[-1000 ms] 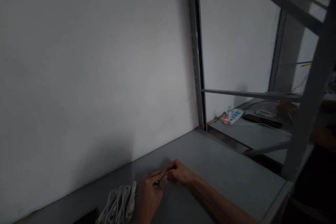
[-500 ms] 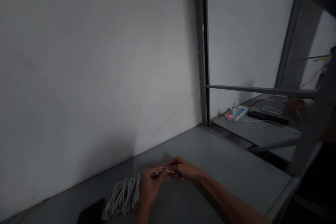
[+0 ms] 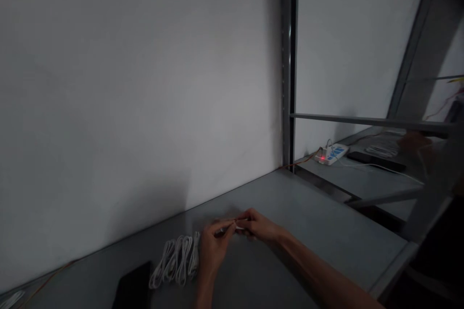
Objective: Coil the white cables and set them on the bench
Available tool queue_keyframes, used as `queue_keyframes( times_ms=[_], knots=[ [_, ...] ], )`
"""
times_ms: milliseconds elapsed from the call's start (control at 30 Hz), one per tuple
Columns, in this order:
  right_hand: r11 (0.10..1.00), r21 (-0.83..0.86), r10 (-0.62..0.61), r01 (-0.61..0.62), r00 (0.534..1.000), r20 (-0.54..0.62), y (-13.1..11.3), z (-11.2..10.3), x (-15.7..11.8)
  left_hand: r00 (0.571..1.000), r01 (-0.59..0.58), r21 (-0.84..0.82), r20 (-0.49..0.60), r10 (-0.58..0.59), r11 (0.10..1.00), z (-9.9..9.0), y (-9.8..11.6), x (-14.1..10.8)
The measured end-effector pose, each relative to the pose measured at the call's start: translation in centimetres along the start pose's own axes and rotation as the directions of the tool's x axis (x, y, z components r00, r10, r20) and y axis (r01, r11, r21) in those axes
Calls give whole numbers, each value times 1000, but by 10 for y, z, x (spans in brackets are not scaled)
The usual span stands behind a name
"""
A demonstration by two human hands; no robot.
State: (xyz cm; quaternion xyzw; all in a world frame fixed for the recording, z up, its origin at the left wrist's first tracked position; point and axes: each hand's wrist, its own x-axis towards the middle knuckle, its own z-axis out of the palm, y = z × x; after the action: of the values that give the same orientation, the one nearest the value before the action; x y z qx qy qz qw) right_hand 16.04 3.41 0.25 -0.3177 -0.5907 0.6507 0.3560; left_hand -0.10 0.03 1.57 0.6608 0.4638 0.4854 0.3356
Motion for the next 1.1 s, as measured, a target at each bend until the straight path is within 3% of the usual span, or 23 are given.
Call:
queue_keyframes(
  times_ms=[200,333,467,633,800,1100],
  knots=[
    [999,-49,-24,21,998,-51,6,-1,3,999,-8,9,-33,8,1000,3,-4,-2],
    [999,-34,-27,26,999,-25,7,-1,3,997,-43,60,-56,47,997,4,-5,-3],
    [999,40,-21,19,999,47,4,-1,1,979,-153,243,-94,180,958,7,-4,-4],
    [999,44,9,-12,998,70,-1,1,-3,915,-272,438,-158,372,857,12,-4,-5],
    [999,46,-19,13,992,123,-5,3,-6,896,-259,482,-205,395,837,16,-7,-5],
    [996,64,60,-63,997,52,-11,9,-5,886,-231,487,-251,389,842,19,-10,-7]
  ],
)
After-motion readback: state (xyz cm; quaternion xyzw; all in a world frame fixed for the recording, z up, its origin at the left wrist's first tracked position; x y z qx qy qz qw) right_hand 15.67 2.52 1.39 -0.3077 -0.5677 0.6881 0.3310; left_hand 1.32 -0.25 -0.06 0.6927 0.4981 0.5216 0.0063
